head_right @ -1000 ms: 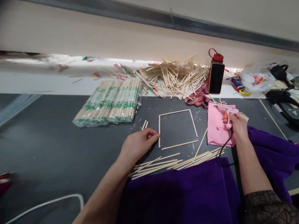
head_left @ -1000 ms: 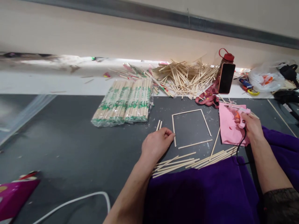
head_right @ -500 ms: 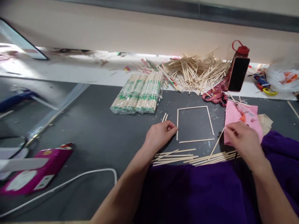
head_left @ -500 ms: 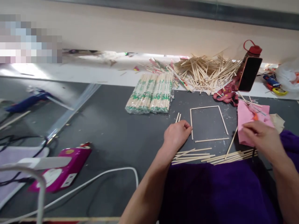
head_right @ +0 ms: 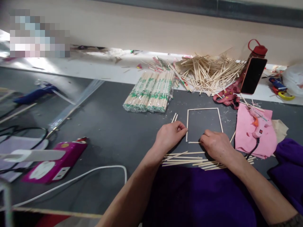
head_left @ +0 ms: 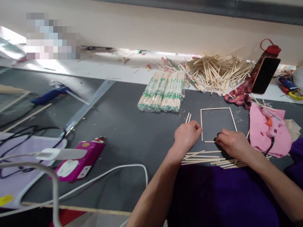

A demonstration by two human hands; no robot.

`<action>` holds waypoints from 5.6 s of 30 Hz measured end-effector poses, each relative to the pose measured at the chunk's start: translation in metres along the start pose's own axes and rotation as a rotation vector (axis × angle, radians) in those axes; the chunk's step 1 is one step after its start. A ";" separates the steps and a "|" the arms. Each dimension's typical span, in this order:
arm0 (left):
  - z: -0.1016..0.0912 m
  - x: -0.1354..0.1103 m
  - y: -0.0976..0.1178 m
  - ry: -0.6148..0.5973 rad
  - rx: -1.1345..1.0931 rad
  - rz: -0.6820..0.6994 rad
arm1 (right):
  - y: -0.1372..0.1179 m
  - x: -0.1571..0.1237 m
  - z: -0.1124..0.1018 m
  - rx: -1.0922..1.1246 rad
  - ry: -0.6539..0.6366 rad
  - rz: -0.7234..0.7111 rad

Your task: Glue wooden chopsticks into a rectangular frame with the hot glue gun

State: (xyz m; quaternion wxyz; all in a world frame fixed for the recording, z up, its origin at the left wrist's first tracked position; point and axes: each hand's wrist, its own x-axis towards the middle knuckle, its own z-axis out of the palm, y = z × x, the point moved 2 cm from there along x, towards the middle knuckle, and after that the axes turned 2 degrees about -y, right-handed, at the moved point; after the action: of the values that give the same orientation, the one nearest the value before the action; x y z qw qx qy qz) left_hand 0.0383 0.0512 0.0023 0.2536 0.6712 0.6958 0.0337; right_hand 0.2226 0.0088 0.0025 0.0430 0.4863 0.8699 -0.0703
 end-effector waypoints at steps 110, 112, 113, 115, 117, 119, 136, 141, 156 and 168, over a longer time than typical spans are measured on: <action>0.037 -0.028 0.074 -0.086 0.358 0.502 | 0.081 -0.016 0.002 0.303 0.110 0.142; 0.037 -0.028 0.074 -0.096 0.356 0.503 | 0.082 -0.017 0.002 0.307 0.100 0.124; 0.036 -0.028 0.075 -0.101 0.356 0.504 | 0.082 -0.017 0.001 0.310 0.095 0.117; 0.036 -0.028 0.075 -0.104 0.360 0.506 | 0.082 -0.017 0.000 0.316 0.094 0.114; 0.037 -0.028 0.075 -0.095 0.363 0.506 | 0.082 -0.017 0.000 0.326 0.100 0.127; 0.038 -0.028 0.075 -0.080 0.361 0.505 | 0.081 -0.017 0.000 0.335 0.106 0.137; 0.041 -0.031 0.080 -0.054 0.365 0.493 | 0.078 -0.015 -0.001 0.222 0.077 0.142; 0.043 -0.031 0.080 -0.052 0.356 0.487 | 0.076 -0.015 -0.003 0.226 0.068 0.148; 0.029 -0.030 0.070 -0.085 0.222 0.469 | 0.071 -0.019 -0.009 0.194 0.052 0.187; 0.000 -0.035 -0.014 0.028 -0.203 0.184 | 0.065 -0.024 -0.007 0.233 0.023 0.151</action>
State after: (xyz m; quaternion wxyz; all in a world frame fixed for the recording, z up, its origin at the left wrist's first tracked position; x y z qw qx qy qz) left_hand 0.0247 0.0168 0.0081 0.3061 0.7026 0.6278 0.1364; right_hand 0.2902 0.0237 0.0079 -0.0187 0.5530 0.8171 -0.1619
